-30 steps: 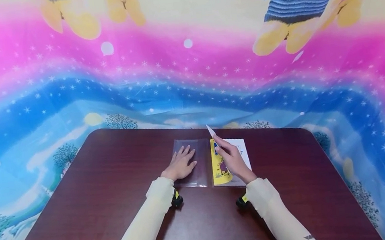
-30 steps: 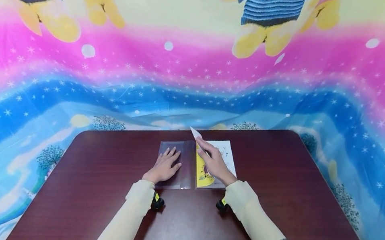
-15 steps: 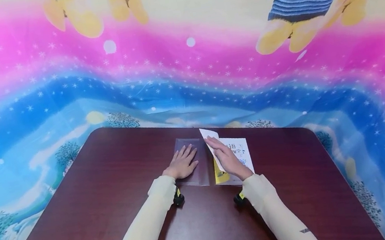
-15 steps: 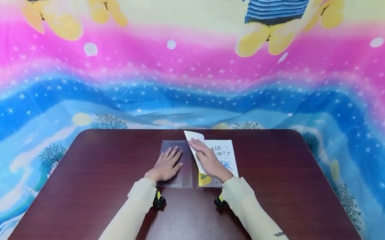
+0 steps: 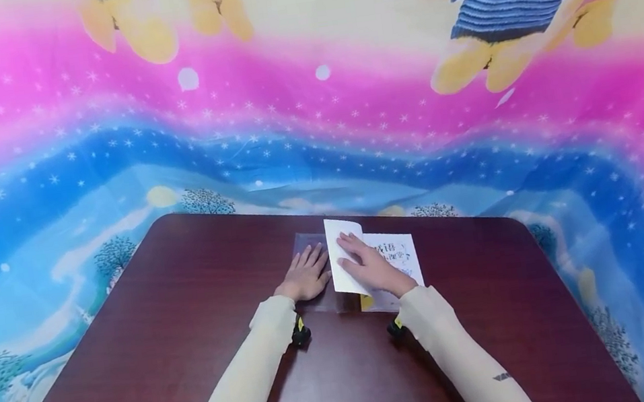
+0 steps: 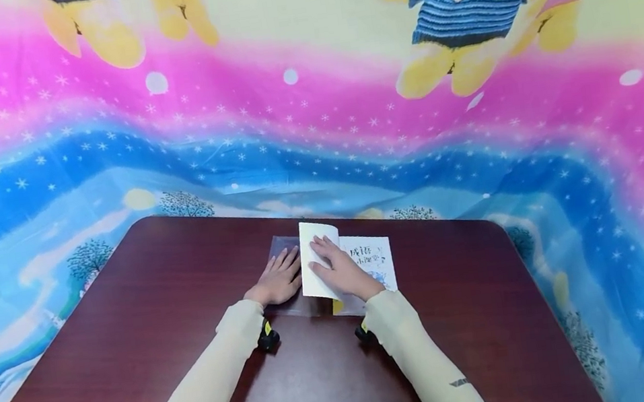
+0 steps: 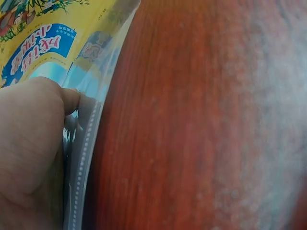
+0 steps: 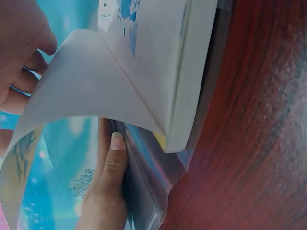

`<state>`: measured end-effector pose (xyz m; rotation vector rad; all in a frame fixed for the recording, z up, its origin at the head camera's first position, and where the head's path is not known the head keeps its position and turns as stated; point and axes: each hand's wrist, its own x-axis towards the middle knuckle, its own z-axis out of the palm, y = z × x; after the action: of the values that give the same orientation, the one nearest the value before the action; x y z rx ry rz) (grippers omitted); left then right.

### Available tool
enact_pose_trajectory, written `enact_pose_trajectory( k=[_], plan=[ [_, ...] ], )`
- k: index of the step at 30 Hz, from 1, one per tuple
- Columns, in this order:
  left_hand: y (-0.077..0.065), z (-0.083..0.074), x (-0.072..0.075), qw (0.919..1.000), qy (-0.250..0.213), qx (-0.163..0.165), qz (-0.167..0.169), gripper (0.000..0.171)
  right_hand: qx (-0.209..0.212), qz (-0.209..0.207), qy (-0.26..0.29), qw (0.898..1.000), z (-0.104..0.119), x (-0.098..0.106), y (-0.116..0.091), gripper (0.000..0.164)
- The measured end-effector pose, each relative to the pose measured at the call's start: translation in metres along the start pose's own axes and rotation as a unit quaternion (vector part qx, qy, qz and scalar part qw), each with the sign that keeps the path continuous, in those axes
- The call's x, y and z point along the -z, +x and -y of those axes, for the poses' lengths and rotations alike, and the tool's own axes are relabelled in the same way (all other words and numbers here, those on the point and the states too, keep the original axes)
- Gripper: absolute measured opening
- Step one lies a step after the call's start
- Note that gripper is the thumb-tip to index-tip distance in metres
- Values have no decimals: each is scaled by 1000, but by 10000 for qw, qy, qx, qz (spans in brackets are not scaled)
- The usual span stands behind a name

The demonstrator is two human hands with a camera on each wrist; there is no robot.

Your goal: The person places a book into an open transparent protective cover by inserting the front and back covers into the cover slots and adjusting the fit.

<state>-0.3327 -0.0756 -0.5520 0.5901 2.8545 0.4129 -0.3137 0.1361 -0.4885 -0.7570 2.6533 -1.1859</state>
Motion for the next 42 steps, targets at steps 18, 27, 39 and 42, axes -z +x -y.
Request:
enact_pose_trajectory(
  k=[18,27,39,42],
  plan=[
    [-5,-3,2,9998,-147,-51,-114,60,-16,382,-1120,9930,-7,5,-2,60],
    [-3,-1,-1,9998,-63,-89,-161,60,-82,504,-1397,9889,-16,9,-5,64],
    [-1,4,-3,9997,-164,-114,-114,60,-13,778,-1564,9846,-19,4,-2,62],
    [1,4,-4,9997,-157,-143,-140,60,-71,844,-1660,9825,-20,3,-1,63]
  ],
)
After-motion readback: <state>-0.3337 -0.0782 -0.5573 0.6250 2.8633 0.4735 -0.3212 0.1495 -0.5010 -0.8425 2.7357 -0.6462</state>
